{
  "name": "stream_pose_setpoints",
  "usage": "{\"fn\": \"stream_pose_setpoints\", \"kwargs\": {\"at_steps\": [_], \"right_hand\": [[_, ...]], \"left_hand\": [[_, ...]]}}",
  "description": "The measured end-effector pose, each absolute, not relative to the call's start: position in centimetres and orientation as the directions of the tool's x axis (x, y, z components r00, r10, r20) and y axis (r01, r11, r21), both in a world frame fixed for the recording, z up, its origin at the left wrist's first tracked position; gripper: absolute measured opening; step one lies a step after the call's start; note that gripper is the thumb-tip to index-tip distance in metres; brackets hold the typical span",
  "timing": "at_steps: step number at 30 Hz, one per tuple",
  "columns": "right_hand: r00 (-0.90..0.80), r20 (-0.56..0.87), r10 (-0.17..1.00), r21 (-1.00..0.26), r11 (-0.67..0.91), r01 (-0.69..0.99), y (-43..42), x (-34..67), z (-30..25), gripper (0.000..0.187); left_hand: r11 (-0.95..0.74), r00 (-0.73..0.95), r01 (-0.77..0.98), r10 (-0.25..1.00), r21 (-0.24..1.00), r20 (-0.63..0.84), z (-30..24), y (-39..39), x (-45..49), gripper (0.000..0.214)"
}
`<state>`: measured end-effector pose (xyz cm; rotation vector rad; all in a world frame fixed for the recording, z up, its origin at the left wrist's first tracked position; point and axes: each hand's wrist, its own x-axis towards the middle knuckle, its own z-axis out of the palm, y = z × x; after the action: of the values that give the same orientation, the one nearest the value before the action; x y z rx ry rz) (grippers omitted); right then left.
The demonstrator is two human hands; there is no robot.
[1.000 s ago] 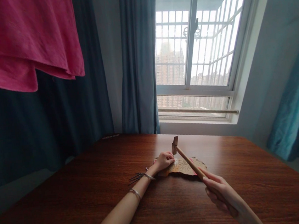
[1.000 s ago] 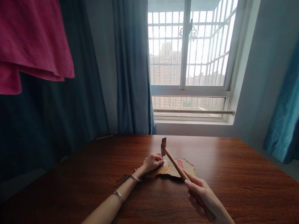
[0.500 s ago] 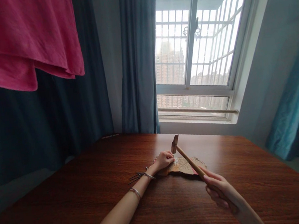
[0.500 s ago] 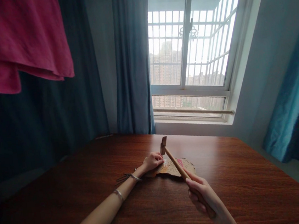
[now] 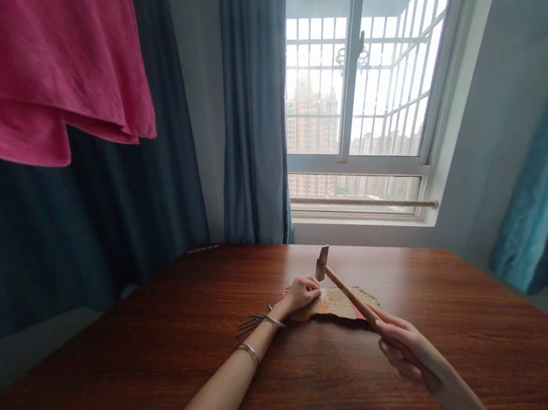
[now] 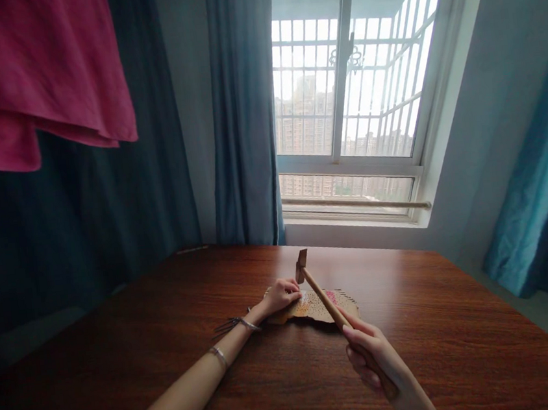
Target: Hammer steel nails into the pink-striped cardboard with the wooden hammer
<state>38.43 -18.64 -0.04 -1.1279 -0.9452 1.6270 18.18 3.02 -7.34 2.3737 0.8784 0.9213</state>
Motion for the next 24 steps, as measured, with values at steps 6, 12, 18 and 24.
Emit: {"fn": "stream_pose_setpoints", "kwargs": {"at_steps": [6,12,18,24], "right_hand": [[-0.175,-0.233,0.956,-0.921,-0.275,-0.277,-18.8,38.3,0.0,0.071],[-0.175,-0.240,0.955,-0.909,-0.284,-0.303,-18.9,38.4,0.0,0.066],[-0.178,-0.242,0.954,-0.904,-0.289,-0.316,-18.3,39.0,-0.6,0.068],[-0.180,-0.217,0.959,-0.878,-0.273,-0.393,-18.5,38.9,-0.4,0.068]], "left_hand": [[-0.689,0.571,0.417,0.706,0.593,0.420,-7.6,3.1,18.3,0.020],[-0.667,0.584,0.378,0.710,0.642,0.395,-7.5,3.3,18.2,0.019],[-0.562,0.661,0.371,0.719,0.739,0.216,-6.3,3.9,17.2,0.029],[-0.470,0.629,0.384,0.763,0.795,0.147,-5.9,4.0,16.6,0.035]]}}
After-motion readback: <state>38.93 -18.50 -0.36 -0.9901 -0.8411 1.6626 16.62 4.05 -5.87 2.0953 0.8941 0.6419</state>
